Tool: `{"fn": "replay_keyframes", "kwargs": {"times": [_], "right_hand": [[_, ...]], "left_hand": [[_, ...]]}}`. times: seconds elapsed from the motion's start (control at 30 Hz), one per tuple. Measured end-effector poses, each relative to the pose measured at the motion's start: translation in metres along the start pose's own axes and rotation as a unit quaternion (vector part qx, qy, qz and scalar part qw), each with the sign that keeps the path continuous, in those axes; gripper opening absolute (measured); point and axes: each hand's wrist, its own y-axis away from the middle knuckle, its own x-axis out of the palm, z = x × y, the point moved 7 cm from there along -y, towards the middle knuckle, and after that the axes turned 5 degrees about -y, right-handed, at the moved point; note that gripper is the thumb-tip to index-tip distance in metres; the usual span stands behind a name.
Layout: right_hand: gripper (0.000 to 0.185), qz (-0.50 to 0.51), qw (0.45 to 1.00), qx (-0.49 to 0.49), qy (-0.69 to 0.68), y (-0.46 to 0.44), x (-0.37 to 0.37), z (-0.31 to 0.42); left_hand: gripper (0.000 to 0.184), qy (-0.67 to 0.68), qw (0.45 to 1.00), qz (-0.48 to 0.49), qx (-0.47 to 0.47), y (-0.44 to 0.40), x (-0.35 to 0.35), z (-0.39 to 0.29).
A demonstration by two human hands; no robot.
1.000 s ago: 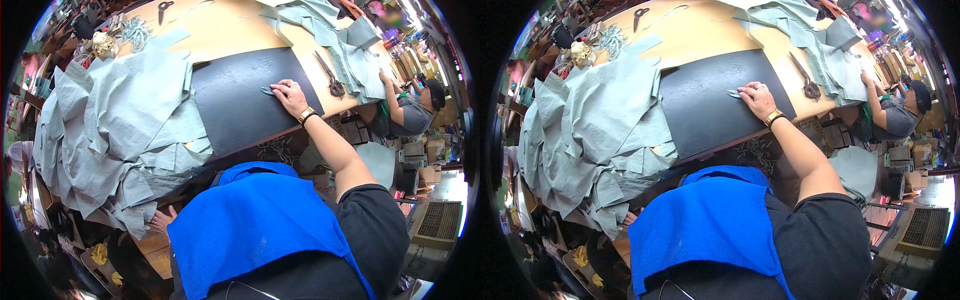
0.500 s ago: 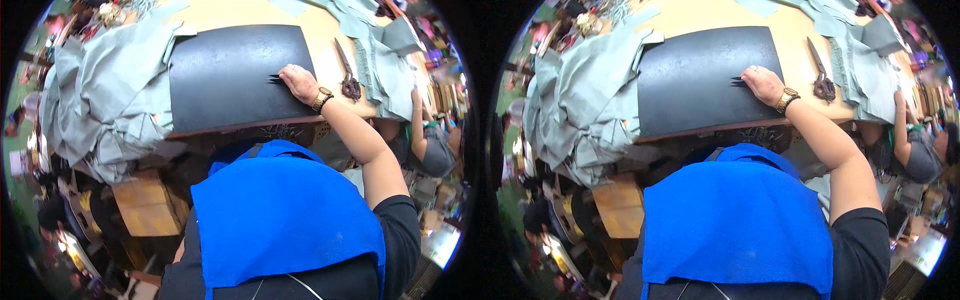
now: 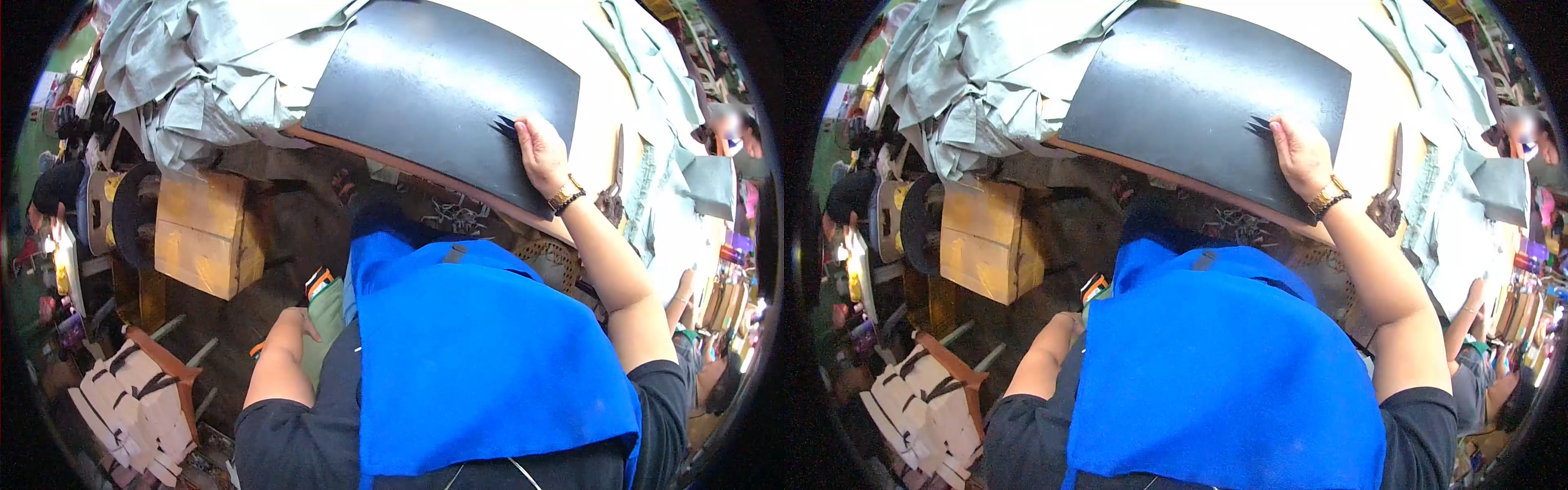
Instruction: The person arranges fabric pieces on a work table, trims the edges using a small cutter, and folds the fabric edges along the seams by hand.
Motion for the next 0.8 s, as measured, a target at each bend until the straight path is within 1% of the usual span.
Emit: {"fn": "replay_keyframes", "kwargs": {"times": [0.07,0.1,0.17,0.27,0.33,0.4,0.6,0.73,0.8], "right_hand": [[0.018,-0.002,1.0,-0.009,0.003,-0.001,-0.003,0.005],[0.019,-0.013,0.999,-0.028,0.009,-0.001,-0.003,0.007],[0.019,0.006,1.0,-0.015,0.008,-0.001,-0.003,0.008],[0.016,0.0,1.0,-0.009,-0.004,-0.002,-0.004,0.008],[0.014,0.0,1.0,-0.02,-0.001,-0.003,-0.007,0.012],[0.012,-0.009,0.999,-0.027,-0.017,-0.006,-0.011,0.017],[0.011,0.03,0.999,-0.012,-0.02,-0.008,-0.013,0.018],[0.009,0.029,0.999,-0.014,-0.036,-0.007,-0.015,0.016],[0.008,0.039,0.999,-0.01,-0.023,-0.006,-0.015,0.017]], "left_hand": [[0.093,-0.022,1.0,-0.012,0.003,-0.031,0.0,0.015],[0.093,0.0,1.0,0.0,-0.003,-0.033,0.003,0.018],[0.092,0.042,0.999,0.024,-0.014,-0.033,0.009,0.019],[0.092,-0.005,1.0,-0.008,-0.009,-0.03,0.004,0.005],[0.091,-0.016,0.998,-0.052,0.003,-0.029,-0.009,-0.009],[0.089,-0.013,0.994,-0.107,0.017,-0.028,-0.03,-0.027],[0.086,-0.003,0.969,-0.245,0.039,-0.008,-0.126,-0.076],[0.083,-0.031,0.952,-0.301,0.044,0.012,-0.2,-0.095],[0.082,-0.048,0.945,-0.319,0.047,0.021,-0.23,-0.103]]}}
